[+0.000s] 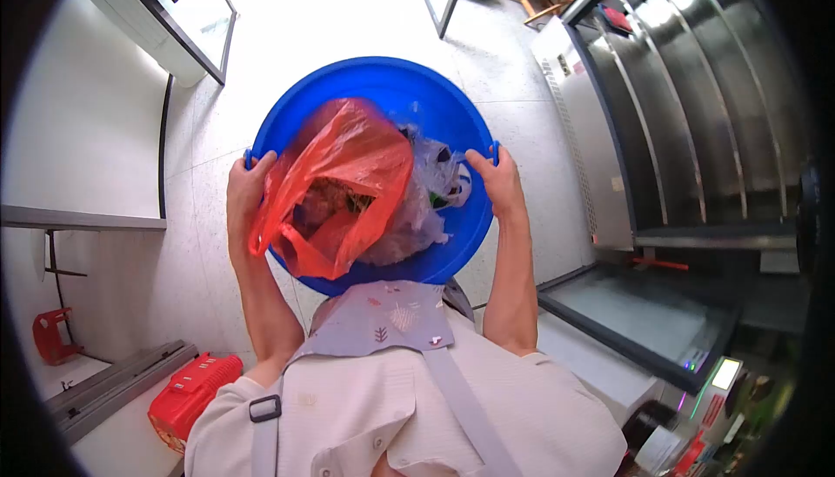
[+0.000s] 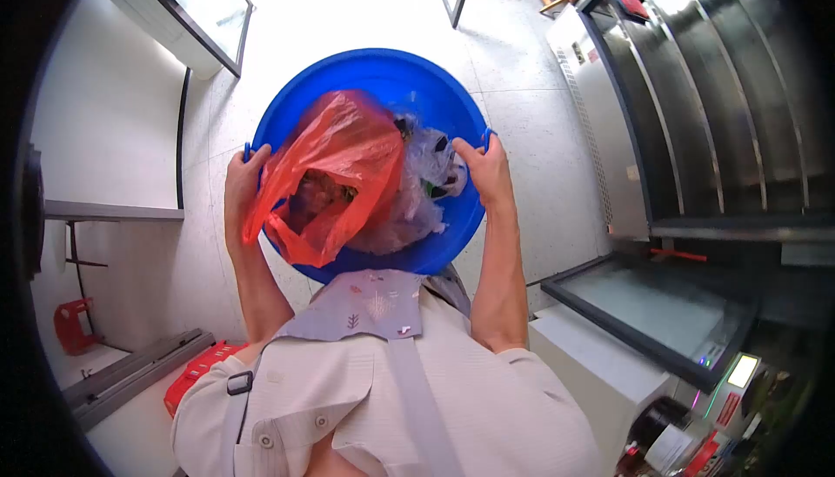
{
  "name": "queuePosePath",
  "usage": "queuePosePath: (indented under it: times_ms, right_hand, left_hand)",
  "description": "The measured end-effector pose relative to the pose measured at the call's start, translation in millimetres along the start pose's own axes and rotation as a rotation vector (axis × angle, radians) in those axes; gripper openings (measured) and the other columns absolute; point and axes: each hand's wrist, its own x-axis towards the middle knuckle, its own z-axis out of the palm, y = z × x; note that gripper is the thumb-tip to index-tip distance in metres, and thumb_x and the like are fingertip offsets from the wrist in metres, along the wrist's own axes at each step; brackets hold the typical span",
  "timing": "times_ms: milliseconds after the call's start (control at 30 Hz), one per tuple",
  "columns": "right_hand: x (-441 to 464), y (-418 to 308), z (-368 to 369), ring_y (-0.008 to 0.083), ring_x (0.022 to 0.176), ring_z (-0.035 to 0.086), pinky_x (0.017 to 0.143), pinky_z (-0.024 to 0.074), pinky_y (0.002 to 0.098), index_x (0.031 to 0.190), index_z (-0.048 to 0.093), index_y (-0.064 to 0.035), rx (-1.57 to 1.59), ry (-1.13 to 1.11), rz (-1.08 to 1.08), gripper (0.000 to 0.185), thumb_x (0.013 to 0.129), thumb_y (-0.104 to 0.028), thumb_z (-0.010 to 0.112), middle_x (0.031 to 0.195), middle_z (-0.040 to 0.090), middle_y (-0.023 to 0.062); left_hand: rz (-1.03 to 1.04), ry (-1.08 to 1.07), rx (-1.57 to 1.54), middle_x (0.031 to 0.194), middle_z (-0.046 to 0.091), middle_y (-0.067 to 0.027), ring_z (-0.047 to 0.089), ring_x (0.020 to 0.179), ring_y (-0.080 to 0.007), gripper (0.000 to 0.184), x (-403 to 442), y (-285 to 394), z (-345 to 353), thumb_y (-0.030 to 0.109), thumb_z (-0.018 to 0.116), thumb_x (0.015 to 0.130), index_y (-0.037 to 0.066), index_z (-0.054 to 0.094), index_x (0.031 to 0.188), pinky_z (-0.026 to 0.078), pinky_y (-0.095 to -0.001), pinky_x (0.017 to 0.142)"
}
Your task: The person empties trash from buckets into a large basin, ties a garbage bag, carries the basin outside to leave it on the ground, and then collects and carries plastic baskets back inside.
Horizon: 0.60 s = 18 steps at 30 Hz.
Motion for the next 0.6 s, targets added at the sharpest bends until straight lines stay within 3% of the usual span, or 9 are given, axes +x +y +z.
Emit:
queuePosePath:
  times_ms: [133, 267, 367, 433, 467, 500, 567, 600]
  right_hand:
    - [47, -15, 21, 0.0104, 0.066, 0.051, 0.061, 0.0445, 0.0254, 0.107, 0.063, 0.0007, 0.181, -0.160, -0.091, 0.039, 0.083, -0.026, 0.078, 0.077, 0.056, -0.0002]
    - [92, -35, 17, 0.0132, 0.074, 0.058, 0.067, 0.0500, 0.0285, 0.111, 0.061, 0.0016, 0.153, -0.164, -0.017, 0.043, 0.084, -0.028, 0.077, 0.083, 0.061, 0.0040]
    - [81, -65, 175, 0.0141, 0.076, 0.059, 0.069, 0.0510, 0.0294, 0.115, 0.059, 0.0023, 0.108, -0.146, -0.049, 0.049, 0.083, -0.030, 0.077, 0.087, 0.063, 0.0055]
    - [51, -85, 294, 0.0218, 0.092, 0.064, 0.077, 0.0547, 0.0336, 0.126, 0.050, 0.0077, 0.018, -0.145, 0.015, 0.062, 0.086, -0.033, 0.074, 0.105, 0.064, 0.0148]
    - [48, -87, 335, 0.0229, 0.093, 0.064, 0.077, 0.0550, 0.0339, 0.129, 0.046, 0.0089, -0.006, -0.173, 0.009, 0.067, 0.086, -0.033, 0.074, 0.105, 0.063, 0.0163]
    - [37, -94, 358, 0.0229, 0.093, 0.064, 0.077, 0.0550, 0.0339, 0.129, 0.046, 0.0089, -0.012, -0.169, 0.015, 0.067, 0.086, -0.033, 0.074, 0.105, 0.063, 0.0163]
    - [24, -115, 351, 0.0144, 0.076, 0.058, 0.069, 0.0503, 0.0290, 0.119, 0.058, 0.0023, 0.069, -0.085, 0.022, 0.053, 0.083, -0.031, 0.077, 0.088, 0.062, 0.0056]
    - [18, -122, 344, 0.0144, 0.076, 0.058, 0.069, 0.0503, 0.0290, 0.119, 0.058, 0.0023, 0.072, -0.082, 0.019, 0.053, 0.083, -0.031, 0.077, 0.088, 0.062, 0.0056]
  left_hand:
    - [-0.043, 0.028, 0.019, 0.080, 0.060, -0.0033, 0.055, 0.065, -0.0110, 0.036, 42, 6, -4, 0.037, 0.070, 0.089, 0.004, 0.060, 0.095, 0.047, -0.0278, 0.058]
    - [-0.014, 0.104, 0.025, 0.079, 0.060, -0.0028, 0.056, 0.065, -0.0099, 0.035, 59, 46, 5, 0.038, 0.071, 0.089, 0.005, 0.059, 0.095, 0.048, -0.0263, 0.058]
    - [-0.007, 0.077, 0.005, 0.079, 0.060, -0.0039, 0.058, 0.066, -0.0108, 0.035, 166, -9, -117, 0.037, 0.070, 0.090, 0.004, 0.059, 0.096, 0.051, -0.0272, 0.059]
    - [-0.044, 0.059, -0.004, 0.080, 0.061, -0.0046, 0.060, 0.066, -0.0113, 0.035, 223, -56, -209, 0.036, 0.070, 0.090, 0.004, 0.059, 0.096, 0.052, -0.0274, 0.059]
    - [-0.058, 0.058, -0.017, 0.080, 0.061, -0.0044, 0.060, 0.066, -0.0114, 0.035, 242, -70, -244, 0.036, 0.070, 0.090, 0.004, 0.059, 0.097, 0.052, -0.0272, 0.058]
    - [-0.072, 0.057, -0.029, 0.080, 0.061, -0.0042, 0.060, 0.066, -0.0115, 0.034, 250, -75, -266, 0.035, 0.070, 0.090, 0.003, 0.059, 0.097, 0.052, -0.0270, 0.058]
    - [-0.065, 0.048, -0.062, 0.080, 0.061, -0.0038, 0.060, 0.066, -0.0114, 0.033, 239, -64, -273, 0.034, 0.071, 0.090, 0.003, 0.059, 0.097, 0.051, -0.0272, 0.059]
    - [-0.063, 0.037, -0.091, 0.080, 0.062, -0.0033, 0.060, 0.067, -0.0114, 0.033, 232, -60, -276, 0.033, 0.071, 0.090, 0.003, 0.060, 0.097, 0.051, -0.0274, 0.059]
